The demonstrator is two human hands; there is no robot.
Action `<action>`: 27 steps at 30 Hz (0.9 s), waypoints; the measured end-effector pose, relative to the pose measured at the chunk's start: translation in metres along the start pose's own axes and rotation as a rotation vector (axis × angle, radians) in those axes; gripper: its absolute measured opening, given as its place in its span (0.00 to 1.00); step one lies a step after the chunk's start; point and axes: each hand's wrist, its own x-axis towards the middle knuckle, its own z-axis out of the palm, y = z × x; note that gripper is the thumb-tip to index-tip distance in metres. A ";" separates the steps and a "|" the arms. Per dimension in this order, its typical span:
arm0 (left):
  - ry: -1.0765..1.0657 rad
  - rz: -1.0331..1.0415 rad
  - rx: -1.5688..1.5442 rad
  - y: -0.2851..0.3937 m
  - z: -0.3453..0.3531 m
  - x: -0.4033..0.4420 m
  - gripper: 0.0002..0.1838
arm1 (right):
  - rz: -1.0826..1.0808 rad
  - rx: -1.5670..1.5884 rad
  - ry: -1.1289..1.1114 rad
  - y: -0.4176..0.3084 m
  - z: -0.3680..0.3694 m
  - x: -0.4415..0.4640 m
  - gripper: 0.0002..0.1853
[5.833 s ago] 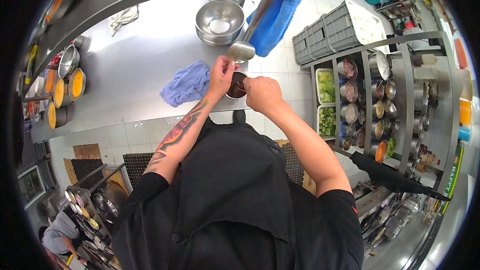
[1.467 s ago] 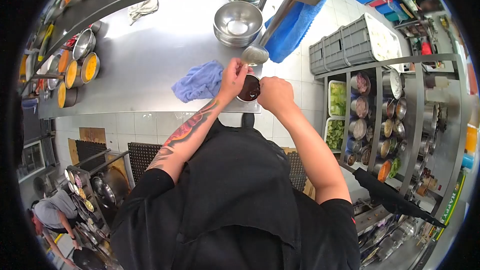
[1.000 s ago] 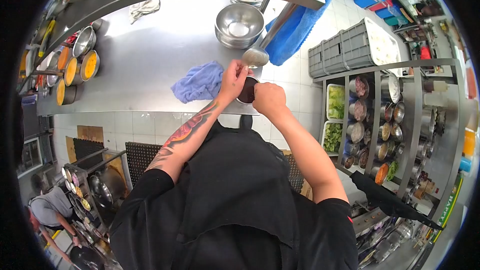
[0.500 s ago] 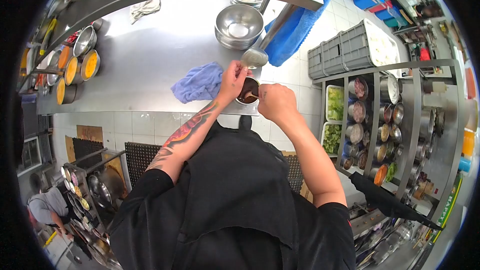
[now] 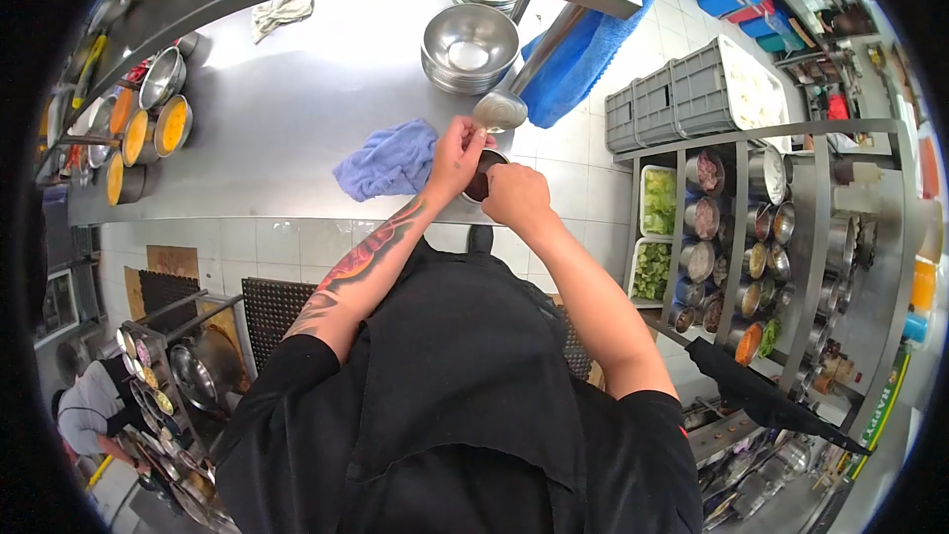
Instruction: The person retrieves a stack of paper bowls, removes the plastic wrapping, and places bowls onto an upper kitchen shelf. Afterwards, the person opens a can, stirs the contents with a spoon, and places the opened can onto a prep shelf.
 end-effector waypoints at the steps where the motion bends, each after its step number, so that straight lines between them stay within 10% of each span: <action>1: 0.003 0.002 -0.003 -0.001 0.000 0.001 0.06 | 0.007 -0.009 -0.028 0.002 -0.001 0.000 0.05; 27: -0.024 -0.039 0.043 -0.001 -0.002 0.001 0.07 | -0.266 -0.102 0.084 0.040 -0.040 0.009 0.04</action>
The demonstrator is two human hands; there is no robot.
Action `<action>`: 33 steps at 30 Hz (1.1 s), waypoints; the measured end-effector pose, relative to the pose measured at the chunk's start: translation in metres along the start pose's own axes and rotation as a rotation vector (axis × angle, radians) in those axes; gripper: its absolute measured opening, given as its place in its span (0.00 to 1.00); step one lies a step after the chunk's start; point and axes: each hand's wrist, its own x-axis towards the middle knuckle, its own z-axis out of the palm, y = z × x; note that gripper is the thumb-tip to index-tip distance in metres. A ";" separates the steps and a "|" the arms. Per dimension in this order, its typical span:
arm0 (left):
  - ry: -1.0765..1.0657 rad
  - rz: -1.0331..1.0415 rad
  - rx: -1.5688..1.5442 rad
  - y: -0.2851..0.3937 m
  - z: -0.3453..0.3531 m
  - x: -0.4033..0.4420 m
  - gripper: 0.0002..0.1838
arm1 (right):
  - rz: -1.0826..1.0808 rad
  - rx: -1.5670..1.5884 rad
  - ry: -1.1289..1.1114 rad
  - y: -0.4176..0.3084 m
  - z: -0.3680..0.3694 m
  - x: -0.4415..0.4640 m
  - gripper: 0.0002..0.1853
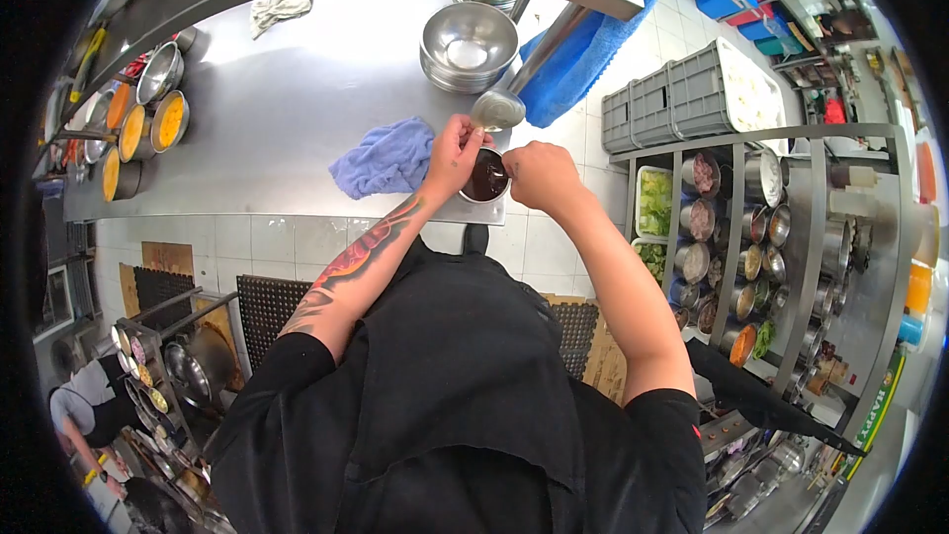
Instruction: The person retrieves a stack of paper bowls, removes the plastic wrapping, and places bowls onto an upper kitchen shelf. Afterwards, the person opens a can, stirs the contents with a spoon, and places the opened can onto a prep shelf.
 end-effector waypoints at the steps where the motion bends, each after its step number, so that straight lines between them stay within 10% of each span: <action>1: -0.002 -0.003 0.000 -0.001 0.001 0.000 0.07 | 0.006 -0.004 -0.021 0.001 0.005 0.004 0.04; 33: 0.005 0.014 -0.012 0.005 0.000 -0.001 0.08 | -0.036 0.075 -0.116 -0.006 0.004 0.010 0.04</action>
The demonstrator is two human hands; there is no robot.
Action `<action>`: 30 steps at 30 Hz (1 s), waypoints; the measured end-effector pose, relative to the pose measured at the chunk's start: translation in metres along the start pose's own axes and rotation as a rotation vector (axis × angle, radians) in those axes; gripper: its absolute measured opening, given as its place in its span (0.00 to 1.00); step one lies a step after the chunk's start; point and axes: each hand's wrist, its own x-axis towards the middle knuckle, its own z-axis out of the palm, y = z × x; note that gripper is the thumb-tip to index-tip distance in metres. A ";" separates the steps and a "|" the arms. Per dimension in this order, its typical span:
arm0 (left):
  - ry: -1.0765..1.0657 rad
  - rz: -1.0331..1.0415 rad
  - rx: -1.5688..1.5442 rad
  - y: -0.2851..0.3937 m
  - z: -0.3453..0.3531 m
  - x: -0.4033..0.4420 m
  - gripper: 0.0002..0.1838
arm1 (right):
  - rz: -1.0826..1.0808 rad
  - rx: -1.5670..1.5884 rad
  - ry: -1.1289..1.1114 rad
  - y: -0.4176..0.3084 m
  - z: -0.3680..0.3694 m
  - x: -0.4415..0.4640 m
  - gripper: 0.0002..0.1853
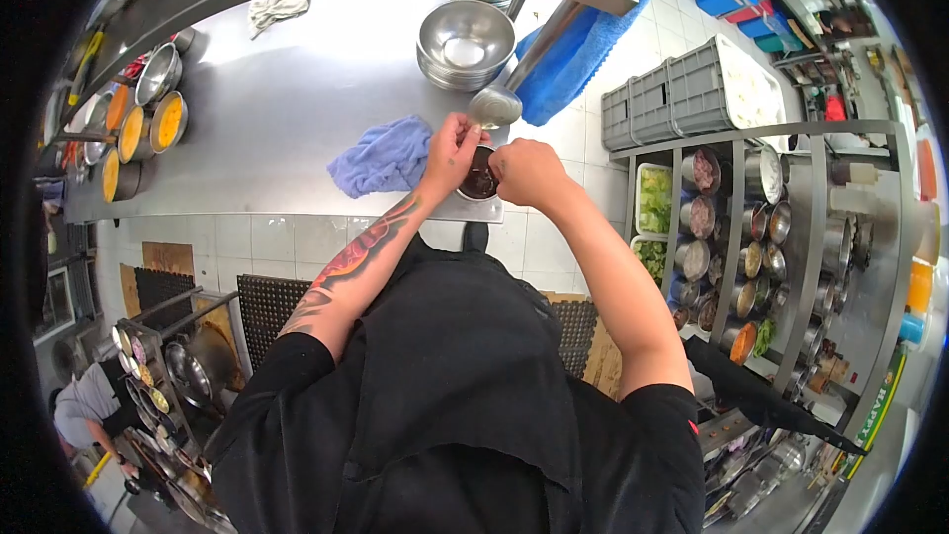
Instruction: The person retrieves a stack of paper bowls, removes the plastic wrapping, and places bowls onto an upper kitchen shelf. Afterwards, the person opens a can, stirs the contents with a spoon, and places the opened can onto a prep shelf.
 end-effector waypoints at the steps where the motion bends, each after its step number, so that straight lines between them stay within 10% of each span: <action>1: -0.003 -0.001 0.000 0.000 0.000 0.000 0.08 | 0.006 -0.010 -0.024 0.000 0.005 0.005 0.04; 30: 0.027 -0.002 0.016 0.000 0.002 0.001 0.07 | -0.023 0.132 0.054 0.007 0.008 -0.005 0.04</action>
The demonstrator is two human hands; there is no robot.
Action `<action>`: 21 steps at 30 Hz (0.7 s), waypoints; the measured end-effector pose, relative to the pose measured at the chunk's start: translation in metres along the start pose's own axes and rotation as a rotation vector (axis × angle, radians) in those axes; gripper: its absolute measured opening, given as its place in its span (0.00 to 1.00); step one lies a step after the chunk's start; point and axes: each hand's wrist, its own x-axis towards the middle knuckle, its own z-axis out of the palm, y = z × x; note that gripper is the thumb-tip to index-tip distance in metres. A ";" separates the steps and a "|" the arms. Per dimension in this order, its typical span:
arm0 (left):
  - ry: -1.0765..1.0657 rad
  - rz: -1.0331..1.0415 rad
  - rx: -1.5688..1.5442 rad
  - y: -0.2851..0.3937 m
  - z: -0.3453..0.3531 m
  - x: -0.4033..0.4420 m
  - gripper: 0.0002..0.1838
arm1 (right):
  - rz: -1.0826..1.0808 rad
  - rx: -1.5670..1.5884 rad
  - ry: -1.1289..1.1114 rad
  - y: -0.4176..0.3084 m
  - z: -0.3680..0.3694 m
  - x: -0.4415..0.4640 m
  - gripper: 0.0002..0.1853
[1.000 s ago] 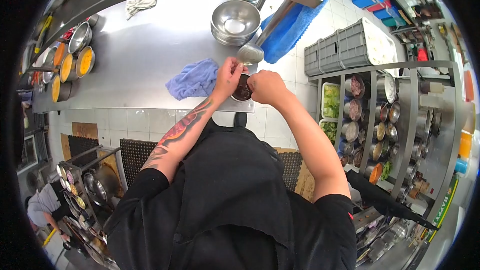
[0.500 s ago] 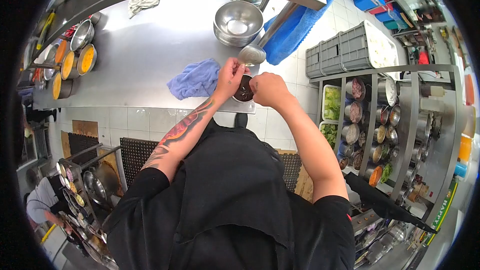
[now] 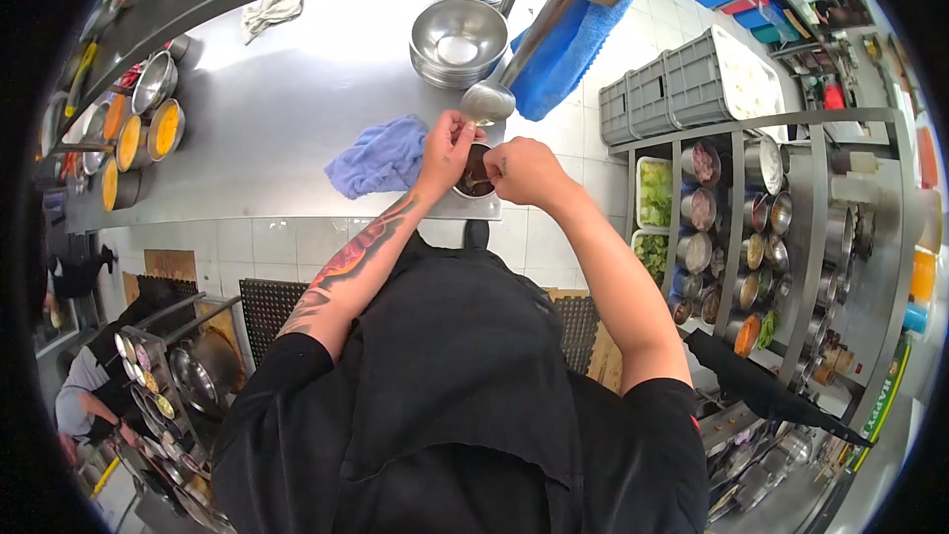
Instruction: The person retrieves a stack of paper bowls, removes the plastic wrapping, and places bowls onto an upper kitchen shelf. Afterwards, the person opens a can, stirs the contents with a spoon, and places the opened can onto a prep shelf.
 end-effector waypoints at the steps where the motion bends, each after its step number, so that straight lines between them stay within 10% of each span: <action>1: -0.004 -0.002 -0.002 0.000 0.001 0.000 0.07 | -0.016 0.011 0.011 0.002 0.006 0.001 0.03; 21: -0.013 -0.061 -0.099 -0.004 0.000 0.001 0.07 | -0.067 0.034 0.111 -0.002 -0.016 -0.030 0.01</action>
